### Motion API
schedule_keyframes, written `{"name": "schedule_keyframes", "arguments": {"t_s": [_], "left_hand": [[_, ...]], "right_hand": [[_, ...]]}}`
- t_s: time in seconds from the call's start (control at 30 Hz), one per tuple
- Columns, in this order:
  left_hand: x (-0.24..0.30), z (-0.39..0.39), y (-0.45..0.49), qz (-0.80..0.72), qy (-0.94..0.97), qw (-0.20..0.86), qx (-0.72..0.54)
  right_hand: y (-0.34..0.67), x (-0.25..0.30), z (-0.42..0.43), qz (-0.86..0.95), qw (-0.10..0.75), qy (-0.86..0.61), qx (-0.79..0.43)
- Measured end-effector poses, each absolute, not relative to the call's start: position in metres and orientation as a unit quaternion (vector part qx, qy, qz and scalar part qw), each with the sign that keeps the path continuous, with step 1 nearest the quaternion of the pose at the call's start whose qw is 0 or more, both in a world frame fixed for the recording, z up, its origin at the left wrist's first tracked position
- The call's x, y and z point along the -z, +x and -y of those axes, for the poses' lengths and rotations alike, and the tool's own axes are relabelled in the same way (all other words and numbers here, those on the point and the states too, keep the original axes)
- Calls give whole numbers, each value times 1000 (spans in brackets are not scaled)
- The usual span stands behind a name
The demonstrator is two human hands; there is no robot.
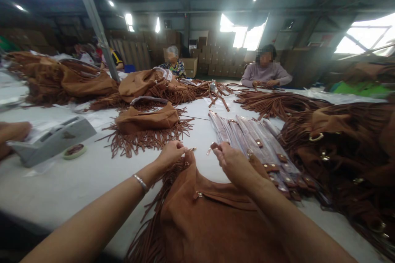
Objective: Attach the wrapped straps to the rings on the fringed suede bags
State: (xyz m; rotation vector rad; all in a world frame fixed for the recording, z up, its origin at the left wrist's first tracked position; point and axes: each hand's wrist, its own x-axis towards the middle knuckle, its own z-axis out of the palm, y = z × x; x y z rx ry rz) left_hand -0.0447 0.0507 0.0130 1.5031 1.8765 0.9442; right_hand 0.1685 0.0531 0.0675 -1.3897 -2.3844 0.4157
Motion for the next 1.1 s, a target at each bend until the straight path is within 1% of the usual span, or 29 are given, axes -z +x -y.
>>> {"name": "schedule_keyframes", "arguments": {"t_s": [0.03, 0.07, 0.2, 0.3, 0.4, 0.47, 0.5, 0.57, 0.63, 0.7, 0.83, 0.97, 1.03, 1.1], "left_hand": [[-6, -61, -50, -716, 541, 286, -336], [-1, -69, -52, -728, 529, 299, -317], [9, -87, -44, -736, 529, 328, -266], [12, -91, -29, -725, 545, 338, -250], [8, -87, -12, -696, 577, 338, -260], [-1, -78, 1, -673, 602, 319, -286], [-7, -72, 9, -656, 614, 317, -303], [-19, -57, 25, -601, 636, 342, -341], [-26, -42, 40, -544, 660, 368, -365], [-28, -31, 51, -524, 676, 363, -369], [-20, -22, 60, -547, 675, 361, -338], [-13, -25, 60, -527, 702, 361, -316], [-11, -27, 58, -513, 713, 371, -301], [-8, -31, 55, -500, 715, 392, -291]], "right_hand": [[164, -51, -54, 850, 150, -496, -95], [162, -35, -54, 856, 128, -495, -72], [164, 8, -56, 865, 79, -485, -105], [170, 16, -60, 852, 85, -492, -154], [178, 7, -67, 830, 104, -489, -246], [187, -5, -72, 804, 119, -460, -356], [194, -11, -75, 779, 138, -433, -431], [208, -24, -80, 703, 203, -371, -571], [221, -32, -82, 639, 272, -331, -639], [231, -36, -80, 634, 302, -325, -634], [239, -37, -67, 655, 307, -315, -614], [241, -41, -61, 628, 343, -333, -613], [239, -41, -65, 612, 329, -349, -630], [235, -35, -70, 591, 284, -352, -668]]}}
